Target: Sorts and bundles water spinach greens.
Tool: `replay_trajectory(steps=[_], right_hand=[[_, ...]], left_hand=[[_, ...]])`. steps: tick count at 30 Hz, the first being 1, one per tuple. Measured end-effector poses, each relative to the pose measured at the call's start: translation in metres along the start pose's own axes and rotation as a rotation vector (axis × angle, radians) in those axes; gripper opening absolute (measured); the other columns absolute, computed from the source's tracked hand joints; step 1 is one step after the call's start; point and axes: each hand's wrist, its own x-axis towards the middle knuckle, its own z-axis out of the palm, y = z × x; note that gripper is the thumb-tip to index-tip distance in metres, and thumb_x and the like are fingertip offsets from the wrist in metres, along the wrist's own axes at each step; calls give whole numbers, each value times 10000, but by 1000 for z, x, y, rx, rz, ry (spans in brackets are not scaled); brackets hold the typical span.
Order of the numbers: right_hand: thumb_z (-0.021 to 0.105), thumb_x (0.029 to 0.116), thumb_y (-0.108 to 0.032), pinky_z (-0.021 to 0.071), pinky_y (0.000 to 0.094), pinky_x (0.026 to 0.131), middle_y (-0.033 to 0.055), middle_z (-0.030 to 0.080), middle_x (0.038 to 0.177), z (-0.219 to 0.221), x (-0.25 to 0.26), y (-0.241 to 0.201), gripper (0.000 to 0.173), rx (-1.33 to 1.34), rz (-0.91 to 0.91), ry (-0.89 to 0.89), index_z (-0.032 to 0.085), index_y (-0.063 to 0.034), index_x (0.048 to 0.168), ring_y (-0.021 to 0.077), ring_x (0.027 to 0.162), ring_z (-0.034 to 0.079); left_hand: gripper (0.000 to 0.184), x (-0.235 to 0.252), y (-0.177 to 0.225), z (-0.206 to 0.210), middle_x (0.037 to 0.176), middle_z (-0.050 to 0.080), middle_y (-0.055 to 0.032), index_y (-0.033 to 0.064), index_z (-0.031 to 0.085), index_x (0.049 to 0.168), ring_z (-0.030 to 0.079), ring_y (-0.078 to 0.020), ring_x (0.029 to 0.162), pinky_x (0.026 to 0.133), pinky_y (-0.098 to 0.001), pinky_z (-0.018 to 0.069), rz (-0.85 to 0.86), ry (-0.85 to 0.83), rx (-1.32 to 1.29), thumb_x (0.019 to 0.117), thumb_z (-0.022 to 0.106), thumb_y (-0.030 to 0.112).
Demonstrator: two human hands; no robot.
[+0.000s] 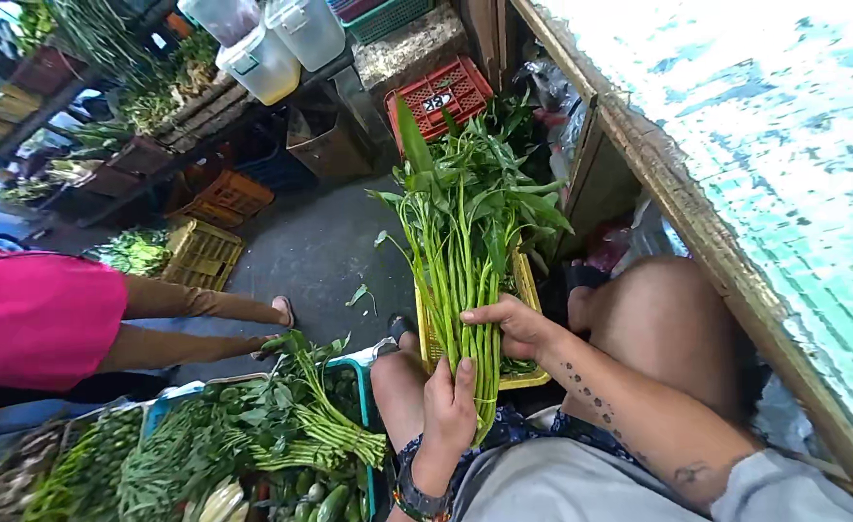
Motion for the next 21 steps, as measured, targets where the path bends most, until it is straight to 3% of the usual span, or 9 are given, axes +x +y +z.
replay_trajectory(steps=[3, 6, 8, 14, 17, 21], right_hand=[[693, 865, 5, 622, 432, 875, 157, 722, 1042, -2, 1, -3, 409, -9, -27, -16, 538, 9, 1244, 244, 948, 731], [696, 852, 24, 625, 429, 865, 159, 722, 1030, -4, 1, -3, 397, -20, -51, -12, 549, 12, 1220, 246, 933, 732], [701, 857, 28, 628, 433, 861, 167, 720, 1039, -4, 2, -2, 423, -40, -58, 20, 540, 18, 1249, 254, 931, 733], [659, 890, 20, 627, 435, 840, 176, 719, 1015, -2, 4, -1, 388, -14, -44, 56, 528, 15, 1255, 257, 905, 734], [631, 914, -19, 626, 426, 850, 158, 728, 1009, -3, 2, -2, 321, -12, -25, 9, 551, 2, 1224, 242, 914, 737], [655, 916, -58, 629, 418, 853, 153, 735, 1005, -4, -1, -2, 326, -2, -41, -12, 568, -9, 1226, 235, 910, 741]], left_hand=[[486, -4, -3, 0, 1057, 711, -89, -67, 603, 1270, 704, -63, 911, 790, -241, 619, 149, 209, 83, 1014, 613, 345], [265, -8, -10, -1, 954, 714, -44, -28, 683, 1122, 698, -63, 801, 718, -224, 622, 253, 323, 84, 951, 698, 175], [216, -10, -8, -3, 925, 712, -34, -28, 701, 1089, 692, -66, 785, 715, -227, 620, 315, 352, 52, 929, 711, 116], [193, -9, 9, -7, 881, 651, -30, -5, 700, 1042, 605, -26, 709, 629, -156, 543, 498, 387, 129, 879, 747, 85], [192, -6, 7, -3, 862, 636, -47, -29, 712, 1009, 577, -21, 690, 609, -136, 516, 471, 366, 253, 857, 755, 81], [189, -4, 10, 1, 850, 628, -26, -20, 717, 1003, 561, -12, 663, 581, -135, 505, 401, 321, 206, 843, 770, 66]])
